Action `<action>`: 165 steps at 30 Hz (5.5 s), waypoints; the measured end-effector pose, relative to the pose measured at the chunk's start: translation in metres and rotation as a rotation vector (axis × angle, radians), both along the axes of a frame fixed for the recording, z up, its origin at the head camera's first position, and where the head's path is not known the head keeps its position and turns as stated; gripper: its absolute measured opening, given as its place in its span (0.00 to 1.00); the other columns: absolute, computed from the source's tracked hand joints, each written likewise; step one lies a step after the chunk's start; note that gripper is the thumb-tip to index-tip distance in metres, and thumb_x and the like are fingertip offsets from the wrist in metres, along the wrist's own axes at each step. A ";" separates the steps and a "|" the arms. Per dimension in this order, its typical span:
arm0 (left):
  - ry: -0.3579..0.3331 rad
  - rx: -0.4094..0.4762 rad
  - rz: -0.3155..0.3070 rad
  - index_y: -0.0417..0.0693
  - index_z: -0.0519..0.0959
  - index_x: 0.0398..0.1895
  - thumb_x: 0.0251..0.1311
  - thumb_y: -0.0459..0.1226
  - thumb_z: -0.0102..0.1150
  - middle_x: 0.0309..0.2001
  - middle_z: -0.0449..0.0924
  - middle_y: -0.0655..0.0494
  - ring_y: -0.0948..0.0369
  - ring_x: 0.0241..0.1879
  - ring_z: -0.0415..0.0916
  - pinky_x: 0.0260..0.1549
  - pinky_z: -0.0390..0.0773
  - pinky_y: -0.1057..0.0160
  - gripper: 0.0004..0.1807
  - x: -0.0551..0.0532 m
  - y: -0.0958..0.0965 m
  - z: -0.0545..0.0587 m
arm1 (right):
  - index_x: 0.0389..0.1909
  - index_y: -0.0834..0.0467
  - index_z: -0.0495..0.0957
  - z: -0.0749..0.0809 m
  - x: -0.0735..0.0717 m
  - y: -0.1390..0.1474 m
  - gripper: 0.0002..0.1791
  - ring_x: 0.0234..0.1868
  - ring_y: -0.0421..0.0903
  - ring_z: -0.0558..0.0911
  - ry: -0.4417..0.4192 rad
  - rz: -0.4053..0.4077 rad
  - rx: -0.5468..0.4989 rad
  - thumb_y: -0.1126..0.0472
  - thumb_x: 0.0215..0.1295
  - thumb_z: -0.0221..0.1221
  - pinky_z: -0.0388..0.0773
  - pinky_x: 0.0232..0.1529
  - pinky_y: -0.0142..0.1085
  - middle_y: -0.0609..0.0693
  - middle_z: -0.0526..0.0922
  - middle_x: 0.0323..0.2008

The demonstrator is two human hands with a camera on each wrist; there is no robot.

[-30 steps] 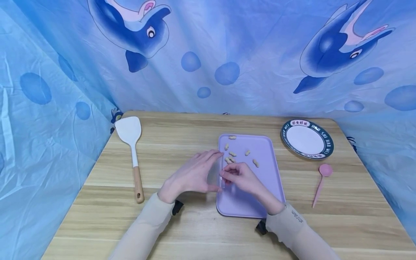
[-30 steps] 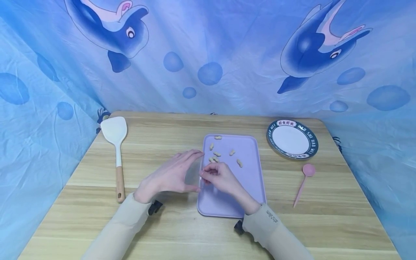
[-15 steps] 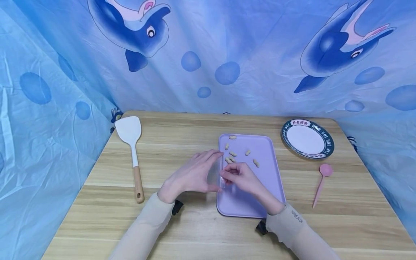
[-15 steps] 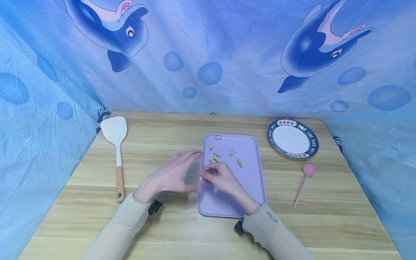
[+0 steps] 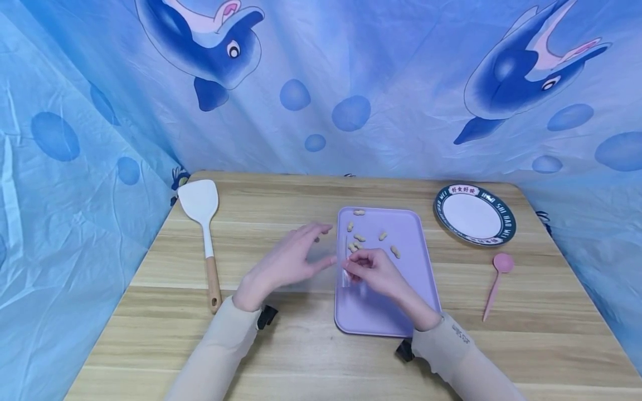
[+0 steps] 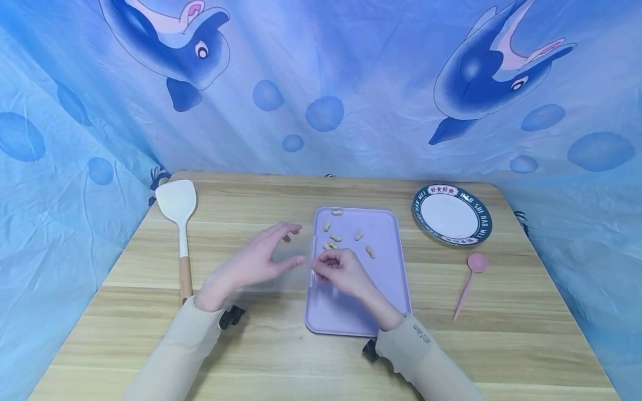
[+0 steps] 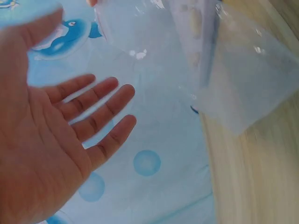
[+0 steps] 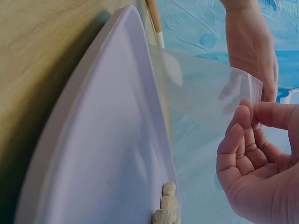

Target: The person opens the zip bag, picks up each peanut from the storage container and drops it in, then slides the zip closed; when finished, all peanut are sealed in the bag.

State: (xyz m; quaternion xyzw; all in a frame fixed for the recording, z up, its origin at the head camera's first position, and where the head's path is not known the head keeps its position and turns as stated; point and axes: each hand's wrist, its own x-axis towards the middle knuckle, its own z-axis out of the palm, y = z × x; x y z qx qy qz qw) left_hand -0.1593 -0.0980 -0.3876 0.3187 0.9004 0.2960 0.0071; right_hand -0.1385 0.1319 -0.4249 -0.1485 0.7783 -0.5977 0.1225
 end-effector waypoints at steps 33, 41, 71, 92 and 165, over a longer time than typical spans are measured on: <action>-0.775 0.459 0.090 0.31 0.81 0.35 0.67 0.32 0.53 0.25 0.84 0.47 0.57 0.23 0.82 0.32 0.86 0.52 0.11 0.006 0.036 -0.027 | 0.33 0.70 0.81 -0.011 -0.001 -0.003 0.08 0.26 0.53 0.83 -0.023 0.092 0.003 0.67 0.66 0.63 0.82 0.26 0.37 0.54 0.84 0.25; -0.766 0.436 0.084 0.31 0.82 0.35 0.67 0.30 0.49 0.24 0.84 0.47 0.58 0.22 0.82 0.29 0.85 0.55 0.12 0.005 0.036 -0.030 | 0.33 0.70 0.80 -0.012 -0.002 -0.002 0.09 0.27 0.46 0.83 -0.080 0.108 0.013 0.66 0.69 0.59 0.82 0.31 0.37 0.54 0.84 0.26; -0.580 0.346 0.191 0.38 0.80 0.28 0.67 0.32 0.54 0.22 0.81 0.53 0.60 0.19 0.79 0.24 0.83 0.59 0.10 0.012 0.048 -0.034 | 0.24 0.58 0.79 -0.012 0.004 -0.010 0.14 0.21 0.44 0.78 0.131 -0.015 0.262 0.67 0.69 0.51 0.72 0.20 0.29 0.46 0.80 0.19; -0.519 0.172 0.281 0.47 0.70 0.16 0.61 0.37 0.56 0.19 0.81 0.54 0.58 0.21 0.80 0.21 0.75 0.63 0.15 0.009 0.036 -0.033 | 0.12 0.54 0.75 -0.013 0.003 -0.004 0.17 0.13 0.38 0.71 0.148 -0.130 0.392 0.65 0.60 0.54 0.65 0.15 0.30 0.40 0.75 0.10; -0.083 -0.045 -0.116 0.39 0.54 0.74 0.43 0.65 0.72 0.70 0.63 0.47 0.53 0.67 0.64 0.67 0.65 0.52 0.63 0.008 0.028 -0.039 | 0.08 0.53 0.68 -0.002 0.003 0.005 0.19 0.09 0.37 0.67 0.161 -0.094 0.434 0.67 0.57 0.54 0.60 0.14 0.28 0.41 0.70 0.06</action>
